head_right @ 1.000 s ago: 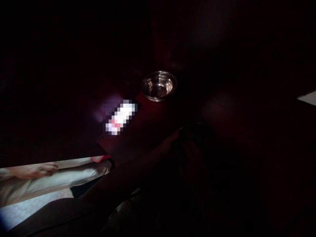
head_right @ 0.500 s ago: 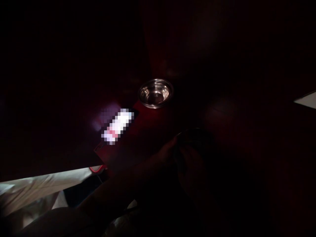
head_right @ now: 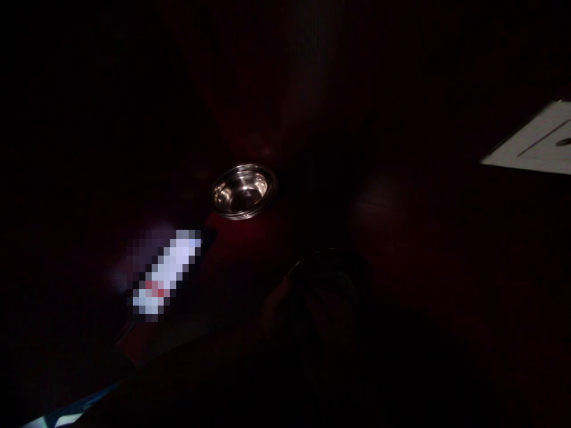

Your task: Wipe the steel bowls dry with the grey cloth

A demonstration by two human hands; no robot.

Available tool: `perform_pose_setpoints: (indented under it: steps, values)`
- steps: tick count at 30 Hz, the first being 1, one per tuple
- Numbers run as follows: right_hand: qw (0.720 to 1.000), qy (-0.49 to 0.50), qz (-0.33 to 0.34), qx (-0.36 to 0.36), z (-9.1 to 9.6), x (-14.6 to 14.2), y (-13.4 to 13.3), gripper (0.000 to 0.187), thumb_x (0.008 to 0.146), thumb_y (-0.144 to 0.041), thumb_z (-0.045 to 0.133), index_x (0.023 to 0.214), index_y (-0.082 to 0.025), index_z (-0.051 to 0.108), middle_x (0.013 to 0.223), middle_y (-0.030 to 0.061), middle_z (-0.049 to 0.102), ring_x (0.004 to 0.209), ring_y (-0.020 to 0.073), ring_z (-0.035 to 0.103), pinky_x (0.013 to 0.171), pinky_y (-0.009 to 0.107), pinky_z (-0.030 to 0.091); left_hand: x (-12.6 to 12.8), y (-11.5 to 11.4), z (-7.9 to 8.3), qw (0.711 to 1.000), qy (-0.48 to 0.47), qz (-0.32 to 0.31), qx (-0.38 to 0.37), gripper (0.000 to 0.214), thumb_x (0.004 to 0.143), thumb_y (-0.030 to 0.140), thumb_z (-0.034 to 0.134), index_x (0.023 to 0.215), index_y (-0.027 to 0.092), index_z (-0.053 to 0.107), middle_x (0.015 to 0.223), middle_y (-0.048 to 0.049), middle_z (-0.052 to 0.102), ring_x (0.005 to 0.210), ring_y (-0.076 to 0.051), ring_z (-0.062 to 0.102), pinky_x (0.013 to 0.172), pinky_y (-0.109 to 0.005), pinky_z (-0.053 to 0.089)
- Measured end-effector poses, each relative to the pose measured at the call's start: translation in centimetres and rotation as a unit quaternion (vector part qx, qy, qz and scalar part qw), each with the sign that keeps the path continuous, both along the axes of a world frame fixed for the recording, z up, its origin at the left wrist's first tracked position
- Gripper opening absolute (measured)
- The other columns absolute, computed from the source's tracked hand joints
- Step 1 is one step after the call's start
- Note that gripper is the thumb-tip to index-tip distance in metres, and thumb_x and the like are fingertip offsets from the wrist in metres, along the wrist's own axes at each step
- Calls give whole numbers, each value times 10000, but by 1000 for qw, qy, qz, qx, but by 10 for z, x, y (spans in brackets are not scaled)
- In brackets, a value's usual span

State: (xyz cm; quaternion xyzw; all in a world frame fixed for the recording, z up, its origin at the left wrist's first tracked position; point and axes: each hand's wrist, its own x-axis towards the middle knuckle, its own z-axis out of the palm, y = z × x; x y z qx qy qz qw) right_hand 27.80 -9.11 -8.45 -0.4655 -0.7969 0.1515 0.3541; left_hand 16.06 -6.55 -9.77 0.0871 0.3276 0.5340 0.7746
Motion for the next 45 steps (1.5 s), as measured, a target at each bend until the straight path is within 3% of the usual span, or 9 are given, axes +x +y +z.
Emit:
perform_pose_setpoints:
  steps: [5, 9, 14, 19, 26, 30, 37, 41, 45]
  values:
    - [1000, -12, -13, -7, 4, 4, -1, 299, 888, -344, 523, 1150, -201, 546, 1183, 80, 562, 996, 200, 578, 822, 405, 512, 1, 2, -12, 999, 24, 23, -2, 517, 597, 416, 742, 1072, 241, 632, 1156, -82, 623, 1205, -304, 487, 960, -390, 398]
    - [1000, -27, -11, -3, 8, -2, -7, 297, 894, -341, 512, 1152, -198, 545, 1184, 81, 561, 994, 196, 578, 825, 403, 511, 2, 2, 3, 999, 1, 34, 7, 460, 695, 483, 640, 1063, 208, 626, 1121, -79, 635, 1181, -294, 501, 985, -415, 386]
    - [999, -41, 8, 17, 8, -10, -16, 302, 895, -334, 513, 1157, -187, 540, 1182, 81, 561, 992, 195, 580, 829, 403, 509, 1, 1, 21, 996, -75, -39, -22, 515, 633, 586, 637, 894, 144, 678, 945, -122, 682, 1121, -348, 539, 962, -460, 402]
    - [997, -44, 26, 55, 2, -15, -17, 321, 889, -342, 514, 1176, -199, 534, 1213, 93, 550, 1029, 214, 570, 850, 423, 505, -1, -3, 22, 988, -104, -112, -24, 688, 690, 696, 490, 967, 96, 680, 999, -171, 678, 1075, -349, 568, 955, -469, 407]
    - [993, -80, 30, 84, 4, -12, -15, 607, 787, -96, 427, 1386, -88, 330, 1391, 168, 445, 1302, 271, 401, 1048, 500, 387, 0, -7, 26, 986, -87, -134, 45, 771, 788, 703, 305, 951, 49, 679, 912, -182, 691, 1036, -327, 601, 967, -452, 412]
    - [988, -141, -21, 65, 11, -5, -13, 695, 697, -61, 464, 1382, -117, 363, 1404, 125, 446, 1319, 243, 383, 1108, 465, 315, 4, -9, 30, 988, -72, -82, 109, 658, 808, 649, 360, 968, 94, 675, 969, -144, 695, 1093, -299, 583, 999, -422, 397]
    - [969, -206, -95, 94, 24, -4, -12, 616, 655, -97, 515, 1268, -37, 507, 1338, 182, 506, 1259, 275, 460, 1118, 426, 289, 9, 0, 19, 975, 44, -23, 216, 690, 787, 689, 363, 1052, 120, 650, 1069, -119, 680, 1133, -261, 566, 1019, -365, 388]
    - [971, -208, -81, 87, 29, -8, -20, 553, 685, -103, 507, 1234, -40, 540, 1289, 185, 552, 1218, 260, 506, 1100, 405, 317, 0, 6, 11, 968, 153, 27, 194, 625, 766, 683, 423, 954, 141, 670, 1006, -108, 699, 1049, -262, 613, 967, -381, 435]
    - [980, -185, -11, 76, 29, -12, -27, 546, 672, -73, 508, 1216, -81, 558, 1246, 158, 593, 1179, 251, 541, 1075, 419, 350, -18, 5, 14, 966, 121, -29, 226, 461, 771, 541, 557, 1023, 163, 638, 1004, -81, 702, 990, -241, 639, 951, -407, 449]
